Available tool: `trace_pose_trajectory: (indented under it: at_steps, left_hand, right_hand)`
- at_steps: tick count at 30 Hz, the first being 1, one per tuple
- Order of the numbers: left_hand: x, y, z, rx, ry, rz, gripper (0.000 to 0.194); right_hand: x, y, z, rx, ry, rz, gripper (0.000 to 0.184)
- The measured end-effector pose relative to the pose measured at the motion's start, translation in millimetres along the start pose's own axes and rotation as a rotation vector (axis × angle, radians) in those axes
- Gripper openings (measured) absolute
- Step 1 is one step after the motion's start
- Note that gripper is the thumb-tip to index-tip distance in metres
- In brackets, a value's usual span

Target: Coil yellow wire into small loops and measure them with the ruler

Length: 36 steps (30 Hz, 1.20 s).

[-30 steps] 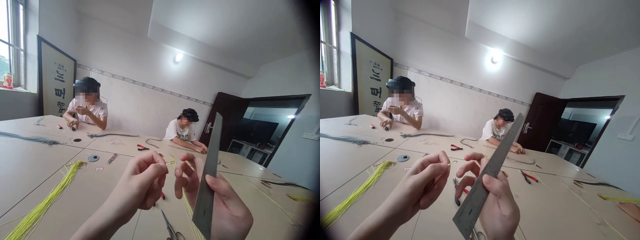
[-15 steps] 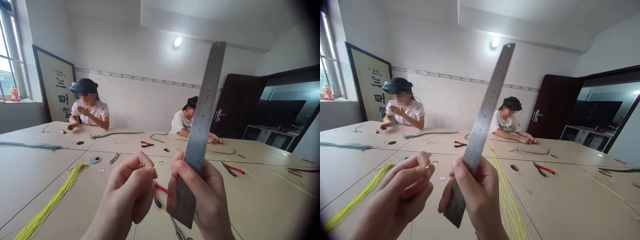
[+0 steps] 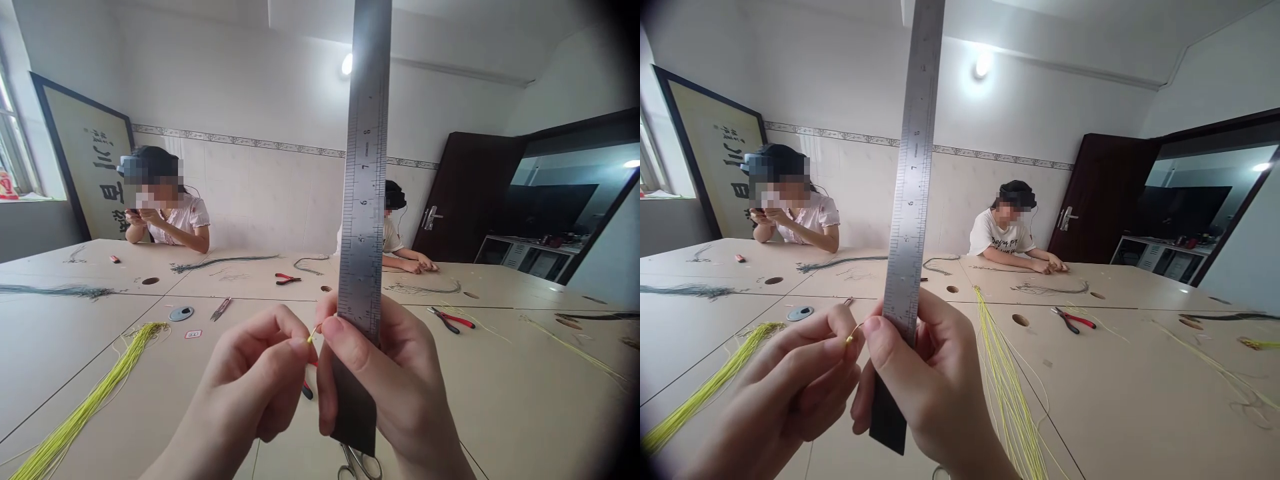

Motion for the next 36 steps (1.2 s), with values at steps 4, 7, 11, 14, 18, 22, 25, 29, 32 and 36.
trace_pose_trajectory:
  at_steps: [4, 7, 11, 14, 18, 22, 25, 29, 32, 36]
  left_hand:
    - [1.8, -3.6, -1.0, -0.034, 0.036, -0.055, 0.023]
    - [5.1, -0.9, -1.4, 0.089, 0.027, -0.125, 0.024]
    - [10.5, 2.7, 0.0, 0.211, -0.006, -0.193, 0.026]
    - [12.4, 4.2, 1.3, 0.245, -0.025, -0.218, 0.026]
    - [12.0, 4.6, 2.4, 0.28, -0.054, -0.265, 0.025]
    - [11.5, 4.6, 3.0, 0.306, -0.051, -0.312, 0.028]
    - [11.9, 3.9, 3.3, 0.276, -0.063, -0.31, 0.025]
    - [12.1, 2.4, 4.7, 0.252, -0.064, -0.274, 0.024]
    - [13.4, 0.1, 7.2, 0.237, -0.072, -0.255, 0.018]
    - [17.0, -4.2, 10.6, 0.188, -0.142, -0.313, 0.014]
  right_hand:
    - [-1.1, 0.7, -2.3, -0.002, 0.016, 0.031, 0.016]
    - [-0.1, 2.5, -2.5, 0.001, 0.027, 0.019, 0.017]
    - [-2.2, 9.9, -0.8, 0.123, 0.083, 0.04, 0.026]
    - [-7.0, 15.1, 0.9, 0.236, 0.177, 0.07, 0.032]
    - [-13.9, 20.5, 6.9, 0.413, 0.335, 0.174, 0.033]
    - [-15.2, 20.7, 10.6, 0.436, 0.34, 0.24, 0.033]
    - [-17.7, 21.7, 12.1, 0.477, 0.385, 0.269, 0.033]
    - [-18.4, 23.3, 12.5, 0.526, 0.39, 0.292, 0.033]
    - [-18.6, 21.8, 10.8, 0.475, 0.385, 0.287, 0.034]
    - [-20.2, 18.5, 7.2, 0.379, 0.402, 0.285, 0.03]
Point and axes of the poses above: each hand's wrist, its own z-axis away from the middle knuckle, its own y-axis out of the back of the hand, x = y × z, the point moved 4 cm from there along -z, towards the middle knuckle, and after that the axes turned 4 degrees about -x, right-handed, at the moved point
